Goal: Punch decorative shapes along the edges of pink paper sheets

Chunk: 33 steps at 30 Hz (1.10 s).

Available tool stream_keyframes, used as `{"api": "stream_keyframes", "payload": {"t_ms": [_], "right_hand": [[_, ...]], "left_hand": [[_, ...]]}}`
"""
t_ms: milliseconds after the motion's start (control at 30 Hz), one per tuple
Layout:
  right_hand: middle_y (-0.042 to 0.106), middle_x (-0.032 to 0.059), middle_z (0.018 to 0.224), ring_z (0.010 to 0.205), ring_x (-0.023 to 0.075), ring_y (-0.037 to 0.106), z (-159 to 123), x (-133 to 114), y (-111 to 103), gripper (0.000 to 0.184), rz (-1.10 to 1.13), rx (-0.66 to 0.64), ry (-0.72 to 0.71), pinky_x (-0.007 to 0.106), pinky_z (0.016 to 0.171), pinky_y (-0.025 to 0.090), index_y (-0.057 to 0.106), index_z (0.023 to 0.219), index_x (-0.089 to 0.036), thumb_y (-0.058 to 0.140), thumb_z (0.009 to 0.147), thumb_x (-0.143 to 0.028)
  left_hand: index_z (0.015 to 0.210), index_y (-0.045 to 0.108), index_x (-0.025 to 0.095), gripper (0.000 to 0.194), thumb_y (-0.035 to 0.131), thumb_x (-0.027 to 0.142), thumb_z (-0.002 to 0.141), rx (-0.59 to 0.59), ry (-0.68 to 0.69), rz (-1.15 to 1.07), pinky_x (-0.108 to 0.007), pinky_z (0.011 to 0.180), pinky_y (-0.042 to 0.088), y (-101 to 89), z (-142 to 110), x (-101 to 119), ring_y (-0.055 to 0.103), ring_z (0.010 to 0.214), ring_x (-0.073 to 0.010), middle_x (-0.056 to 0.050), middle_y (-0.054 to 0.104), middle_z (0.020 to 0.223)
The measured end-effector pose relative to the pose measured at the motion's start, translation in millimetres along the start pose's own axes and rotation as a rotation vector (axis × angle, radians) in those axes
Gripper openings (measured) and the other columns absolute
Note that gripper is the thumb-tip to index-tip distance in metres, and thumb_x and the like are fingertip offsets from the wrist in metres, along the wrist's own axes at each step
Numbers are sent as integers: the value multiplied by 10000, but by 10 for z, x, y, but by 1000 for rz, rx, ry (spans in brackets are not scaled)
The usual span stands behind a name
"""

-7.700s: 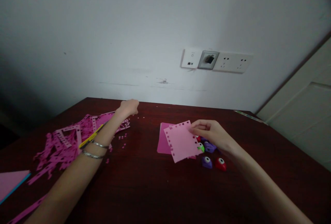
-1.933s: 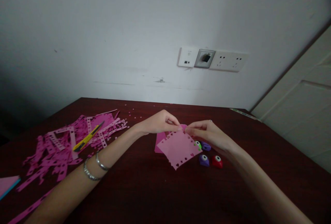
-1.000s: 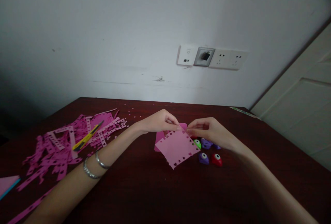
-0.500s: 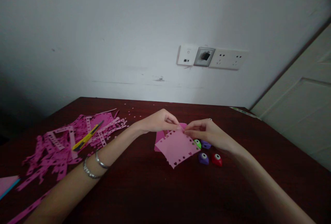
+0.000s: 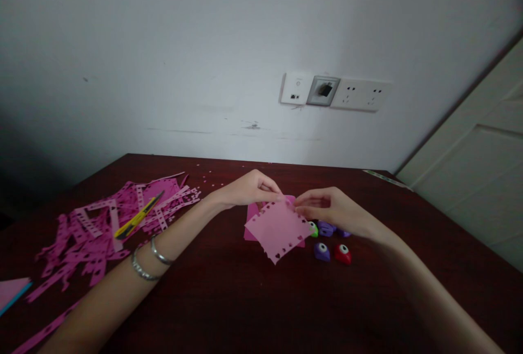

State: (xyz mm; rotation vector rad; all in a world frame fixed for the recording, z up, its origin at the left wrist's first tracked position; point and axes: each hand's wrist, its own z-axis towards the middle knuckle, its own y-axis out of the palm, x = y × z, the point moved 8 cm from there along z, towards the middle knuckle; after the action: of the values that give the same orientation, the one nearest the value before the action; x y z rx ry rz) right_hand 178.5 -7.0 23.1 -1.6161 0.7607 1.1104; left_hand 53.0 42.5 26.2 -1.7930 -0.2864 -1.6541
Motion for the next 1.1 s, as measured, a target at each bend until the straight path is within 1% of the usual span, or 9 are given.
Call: {"api": "stream_keyframes", "payload": {"t_ms": [100, 200, 300, 433, 600, 700, 800, 967, 1100], "right_hand": [[718, 52, 839, 797, 184, 648, 5, 76, -183, 221, 7, 17, 5, 305, 729, 501, 704, 879, -183, 690, 691, -297], [716, 55, 862, 803, 186, 648, 47, 163, -299, 231, 29, 63, -9, 310, 732, 504, 701, 879, -182, 692, 687, -310], [709, 50, 834, 765, 174, 645, 119, 215, -282, 227, 67, 121, -64, 307, 716, 503, 690, 856, -172, 693, 686, -323], [699, 45, 771, 689, 159, 631, 209, 268, -178, 204, 72, 202, -115, 302, 673, 493, 676, 807, -158, 681, 691, -326], [685, 35, 747, 658, 146, 610, 245, 245, -122, 188, 47, 283, -220, 286, 649, 478, 662, 761, -162, 664, 707, -342], [671, 31, 705, 631, 147, 603, 241, 252, -128, 214, 70, 328, -226, 285, 628, 476, 649, 745, -156, 673, 692, -361], [660, 27, 678, 616, 145, 597, 236, 264, -147, 229, 84, 365, -224, 284, 623, 476, 643, 735, -149, 676, 682, -369], [673, 42, 720, 645, 153, 604, 234, 273, -167, 241, 82, 365, -219, 293, 643, 480, 654, 762, -143, 670, 686, -372], [688, 49, 742, 667, 168, 610, 204, 206, -148, 228, 15, 339, -224, 311, 661, 486, 669, 762, -146, 650, 705, -367]], "left_hand": [[829, 694, 130, 223, 659, 319, 717, 115, 12, -13, -243, 552, 440, -180, 14, -35, 555, 580, -103, -39, 638, 662], [852, 688, 132, 247, 647, 342, 727, 256, 42, -88, -258, 556, 458, -351, 22, -80, 557, 597, -112, -49, 639, 699], [854, 682, 130, 255, 642, 350, 732, 360, 85, -155, -267, 572, 479, -448, 23, -111, 565, 643, -122, -62, 639, 759], [843, 680, 119, 254, 655, 340, 721, 448, 94, -205, -260, 572, 489, -512, 17, -152, 567, 683, -131, -74, 636, 794], [836, 686, 132, 242, 670, 336, 707, 485, 94, -249, -266, 562, 496, -547, 24, -206, 564, 672, -130, -64, 634, 781], [844, 688, 132, 257, 678, 344, 698, 491, 86, -249, -283, 564, 504, -548, 31, -233, 560, 659, -131, -66, 634, 774], [842, 686, 129, 263, 690, 338, 683, 466, 85, -250, -303, 591, 509, -531, 36, -228, 570, 678, -143, -73, 640, 782], [829, 688, 139, 220, 689, 305, 685, 462, 121, -207, -303, 725, 478, -559, 7, -156, 585, 730, -137, -76, 666, 812], [808, 691, 142, 201, 669, 312, 703, 466, 127, -125, -298, 757, 450, -570, -10, -112, 585, 767, -140, -79, 674, 832]]}}
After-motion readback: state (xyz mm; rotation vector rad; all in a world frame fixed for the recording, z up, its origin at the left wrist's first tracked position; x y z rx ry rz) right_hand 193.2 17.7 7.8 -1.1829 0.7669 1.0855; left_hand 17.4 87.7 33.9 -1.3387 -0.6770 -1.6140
